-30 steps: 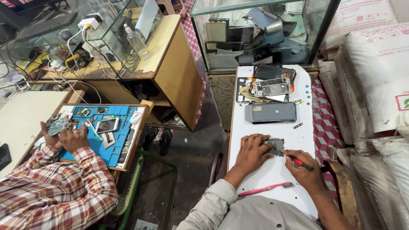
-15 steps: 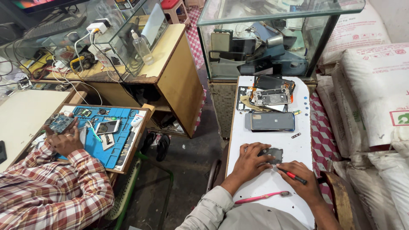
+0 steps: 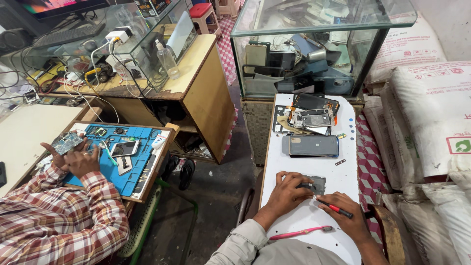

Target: The person uses a red-handled screwdriver to work on a small black electronic component on a white table. They repeatedly pry and adjust the component while another person works on a circuit board nearby. The task continues without a visible final state.

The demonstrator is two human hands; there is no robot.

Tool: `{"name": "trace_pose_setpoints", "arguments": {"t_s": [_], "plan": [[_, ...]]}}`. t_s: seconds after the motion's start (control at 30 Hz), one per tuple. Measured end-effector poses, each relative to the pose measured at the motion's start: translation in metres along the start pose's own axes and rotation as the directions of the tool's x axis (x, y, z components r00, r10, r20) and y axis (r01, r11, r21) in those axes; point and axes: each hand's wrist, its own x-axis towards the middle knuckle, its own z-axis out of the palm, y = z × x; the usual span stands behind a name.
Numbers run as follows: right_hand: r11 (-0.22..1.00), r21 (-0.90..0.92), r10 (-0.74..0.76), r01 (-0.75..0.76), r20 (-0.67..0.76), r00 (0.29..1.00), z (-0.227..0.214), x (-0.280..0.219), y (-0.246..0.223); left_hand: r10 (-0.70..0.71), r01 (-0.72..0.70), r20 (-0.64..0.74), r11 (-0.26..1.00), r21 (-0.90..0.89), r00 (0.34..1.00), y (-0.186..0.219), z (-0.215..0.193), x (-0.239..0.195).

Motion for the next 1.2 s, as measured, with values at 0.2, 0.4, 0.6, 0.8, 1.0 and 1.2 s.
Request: {"name": "trace_pose_setpoints", "arguments": {"t_s": [0.2,0.4,0.6,0.8,1.0,1.2], "plan": [[0.998,0.050,-0.027,0.028,-0.022,0.999,0.002,-0.005,0.010,-0.001,0.002,-0.043,0.999,0.032,0.999,0.003,-0.001,0.001],[0.889,0.296,0.347,-0.348,0.058,0.936,0.006,-0.011,0.018,-0.004,0.008,-0.061,0.998,0.061,0.998,0.002,0.000,0.000],[0.731,0.501,0.492,-0.464,0.085,0.867,0.011,-0.018,0.027,-0.001,0.013,-0.144,0.997,0.078,0.990,-0.002,0.006,0.000],[0.672,0.574,0.562,-0.469,0.018,0.827,0.012,-0.026,0.039,-0.062,0.073,-0.305,0.997,0.025,0.950,-0.008,0.006,-0.003],[0.700,0.511,0.574,-0.499,0.013,0.819,0.013,-0.025,0.042,-0.165,0.145,-0.539,0.986,-0.080,0.826,-0.018,0.002,-0.011],[0.714,0.428,0.612,-0.554,0.004,0.791,0.014,-0.020,0.032,-0.375,0.364,-0.682,0.916,-0.169,0.628,-0.053,-0.035,-0.038]]}}
